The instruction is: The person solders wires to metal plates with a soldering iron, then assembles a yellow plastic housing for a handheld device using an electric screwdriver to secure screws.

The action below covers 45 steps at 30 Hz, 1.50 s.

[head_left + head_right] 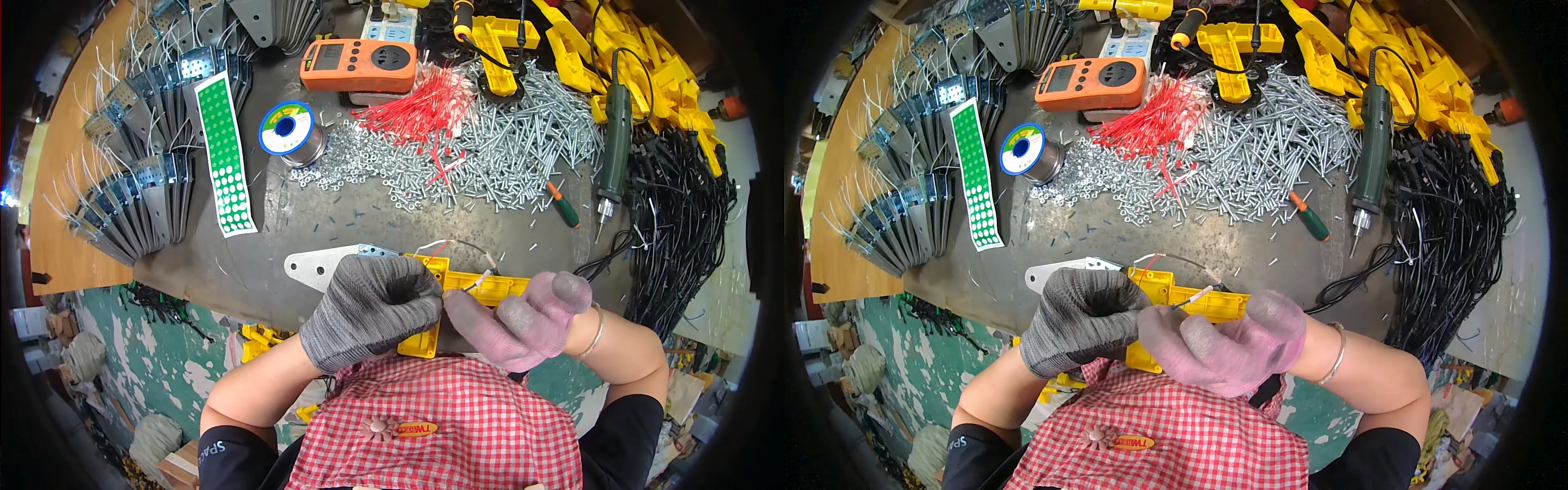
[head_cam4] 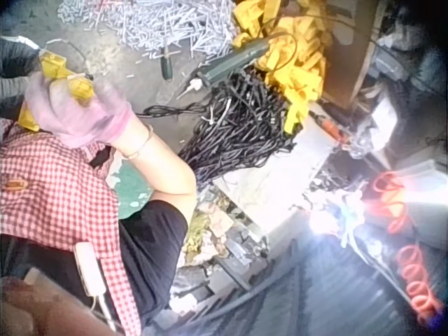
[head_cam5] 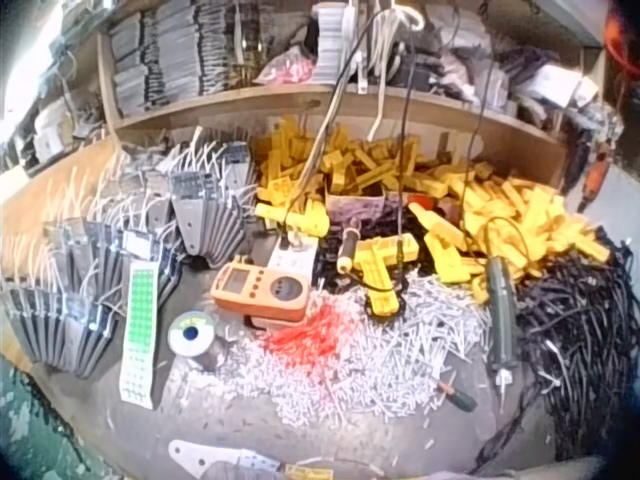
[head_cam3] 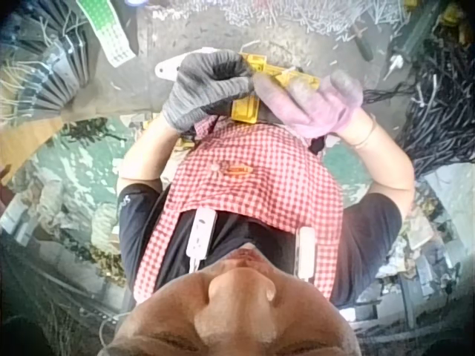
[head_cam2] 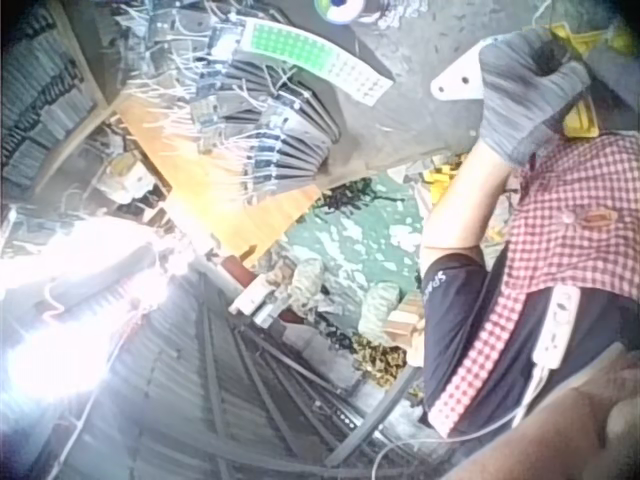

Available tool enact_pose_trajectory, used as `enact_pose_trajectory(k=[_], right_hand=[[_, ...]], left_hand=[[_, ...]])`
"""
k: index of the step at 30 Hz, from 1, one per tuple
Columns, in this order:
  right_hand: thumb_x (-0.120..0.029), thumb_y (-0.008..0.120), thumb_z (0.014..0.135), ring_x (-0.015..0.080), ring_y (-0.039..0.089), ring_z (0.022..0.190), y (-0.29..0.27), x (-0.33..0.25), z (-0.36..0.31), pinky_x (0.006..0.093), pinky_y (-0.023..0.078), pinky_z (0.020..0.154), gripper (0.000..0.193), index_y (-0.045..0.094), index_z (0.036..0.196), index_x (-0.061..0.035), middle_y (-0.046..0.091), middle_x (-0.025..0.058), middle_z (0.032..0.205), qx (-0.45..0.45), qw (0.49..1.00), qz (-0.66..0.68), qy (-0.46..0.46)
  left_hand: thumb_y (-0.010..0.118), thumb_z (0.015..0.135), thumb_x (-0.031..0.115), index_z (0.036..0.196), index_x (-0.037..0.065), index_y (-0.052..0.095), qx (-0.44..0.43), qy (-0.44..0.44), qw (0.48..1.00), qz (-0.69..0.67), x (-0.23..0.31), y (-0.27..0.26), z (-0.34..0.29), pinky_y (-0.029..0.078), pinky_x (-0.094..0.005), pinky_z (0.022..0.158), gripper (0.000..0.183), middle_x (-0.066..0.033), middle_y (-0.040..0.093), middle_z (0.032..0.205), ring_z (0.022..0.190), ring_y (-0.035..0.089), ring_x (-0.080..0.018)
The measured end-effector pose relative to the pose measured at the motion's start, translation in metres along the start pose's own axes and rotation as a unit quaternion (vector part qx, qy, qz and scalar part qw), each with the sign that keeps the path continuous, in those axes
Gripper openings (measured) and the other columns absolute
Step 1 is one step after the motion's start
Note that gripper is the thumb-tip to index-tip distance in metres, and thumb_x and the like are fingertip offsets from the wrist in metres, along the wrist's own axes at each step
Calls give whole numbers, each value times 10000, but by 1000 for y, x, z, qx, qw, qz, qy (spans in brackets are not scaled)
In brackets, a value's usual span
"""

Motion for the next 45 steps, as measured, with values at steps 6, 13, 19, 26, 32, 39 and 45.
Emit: enact_pose_trajectory(k=[6, 13, 19, 26, 32, 39, 45], right_hand=[[-402, 664, 497, 123, 418, 645, -2, 5, -1, 355, 283, 720, 415, 738, 878, -255, 376, -35, 736, 11, 994, 32, 102], [-214, 758, 604, 245, 491, 1042, 41, 30, -22, 447, 330, 908, 377, 677, 966, -149, 558, 26, 1038, -272, 841, 301, 359], [-139, 703, 727, 285, 547, 890, 14, 88, -14, 427, 396, 844, 259, 663, 976, -81, 585, 73, 924, -166, 827, 331, 423], [-258, 640, 931, 293, 702, 820, 157, 148, -20, 381, 546, 740, 571, 475, 1334, 112, 699, 207, 871, -240, 732, 325, 549], [-320, 616, 970, 377, 626, 1116, 213, 264, -21, 395, 503, 936, 332, 641, 1261, -160, 674, 148, 1149, -83, 886, 91, 446], [-66, 649, 950, 111, 661, 1014, 143, 205, 11, 257, 500, 897, 203, 642, 1137, 10, 701, 58, 1124, -58, 914, 184, 356], [-114, 616, 1004, 146, 636, 1126, 87, 178, 10, 274, 479, 1009, 346, 588, 1326, 9, 670, 88, 1225, -14, 802, 332, 496]], left_hand=[[736, 846, 144, 876, 12, 697, 26, 28, 999, 25, 0, 1, -3, 502, -280, 595, 141, -40, 659, 721, 652, 587, -79], [715, 797, 180, 1165, 85, 667, 58, 385, 771, 504, 37, 36, -37, 503, -364, 526, 383, -86, 697, 979, 655, 648, -205], [865, 668, 303, 1281, 87, 616, 88, 410, 789, 449, 35, -17, -54, 508, -439, 926, 696, -159, 596, 1347, 1146, 637, -339], [874, 641, 239, 1293, 116, 589, 36, 235, 831, 503, 0, -62, -27, 362, -515, 1084, 722, -157, 547, 1409, 1303, 513, -370], [830, 751, 172, 1156, 139, 705, 149, 312, 794, 499, 37, -94, -71, 489, -416, 928, 425, -95, 658, 1240, 1128, 632, -301], [792, 745, 87, 947, 154, 757, 346, 199, 712, 578, -10, -182, -162, 520, -369, 771, 216, -43, 687, 1047, 934, 652, -257], [772, 714, 166, 986, 193, 733, 311, 262, 579, 707, -20, -173, -129, 431, -440, 913, 276, -13, 674, 1204, 1108, 596, -243]])
Point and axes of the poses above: each hand's wrist, its own z-axis towards the middle knuckle, its own y-axis out of the palm, x = y × z, the point moved 9 cm from there along z, towards the middle knuckle
